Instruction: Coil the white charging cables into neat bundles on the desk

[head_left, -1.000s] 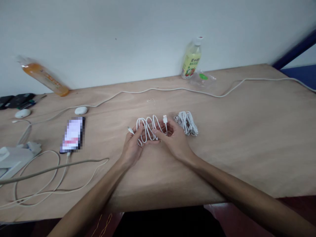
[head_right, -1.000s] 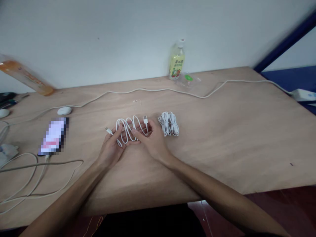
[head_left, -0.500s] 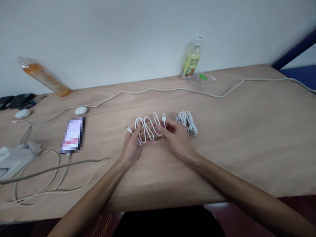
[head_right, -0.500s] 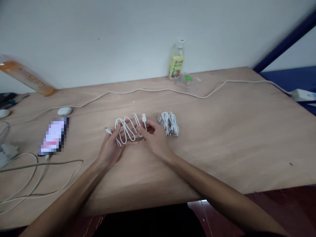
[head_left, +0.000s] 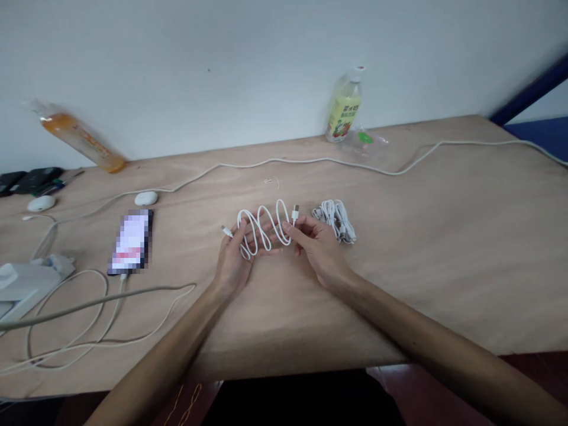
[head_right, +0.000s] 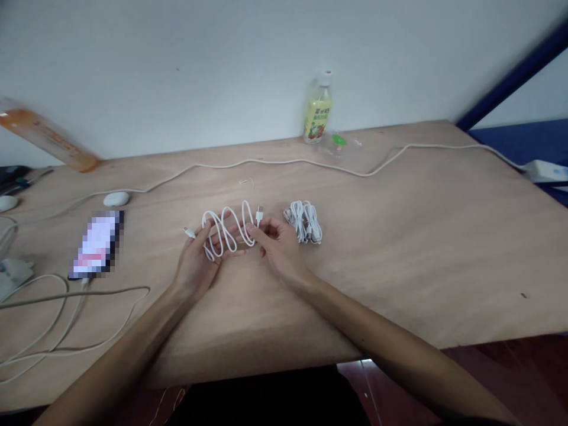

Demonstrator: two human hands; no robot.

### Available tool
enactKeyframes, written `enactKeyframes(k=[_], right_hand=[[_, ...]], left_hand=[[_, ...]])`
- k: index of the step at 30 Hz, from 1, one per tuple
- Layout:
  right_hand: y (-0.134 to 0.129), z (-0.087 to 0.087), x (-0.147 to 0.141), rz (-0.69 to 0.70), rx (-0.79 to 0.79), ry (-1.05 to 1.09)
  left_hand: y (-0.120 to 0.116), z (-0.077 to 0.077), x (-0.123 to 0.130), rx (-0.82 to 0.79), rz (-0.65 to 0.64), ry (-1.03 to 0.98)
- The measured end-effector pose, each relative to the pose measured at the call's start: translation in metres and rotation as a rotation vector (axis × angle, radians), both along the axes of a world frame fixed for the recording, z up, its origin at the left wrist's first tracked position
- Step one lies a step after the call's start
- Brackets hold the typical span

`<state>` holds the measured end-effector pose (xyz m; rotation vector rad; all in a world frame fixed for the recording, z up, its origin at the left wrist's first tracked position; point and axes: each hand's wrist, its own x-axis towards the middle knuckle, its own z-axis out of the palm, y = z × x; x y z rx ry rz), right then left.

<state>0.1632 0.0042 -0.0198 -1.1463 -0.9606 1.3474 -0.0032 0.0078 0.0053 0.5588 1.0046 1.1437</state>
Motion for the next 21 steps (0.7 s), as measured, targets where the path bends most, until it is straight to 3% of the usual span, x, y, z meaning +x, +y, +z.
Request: enactKeyframes(k=[14, 21], right_hand=[[-0.0011, 0.0029, -0.0014, 0.003, 0.02, 0.08], [0.0006, 0.0029, 0.0004, 0.002, -0.023, 0.091]], left_hand=[[0.0003, 0.0098, -0.0029, -0.001, -0.068, -0.189], [0.0011, 0.0058, -0.0014, 0.006, -0.056, -0.178]])
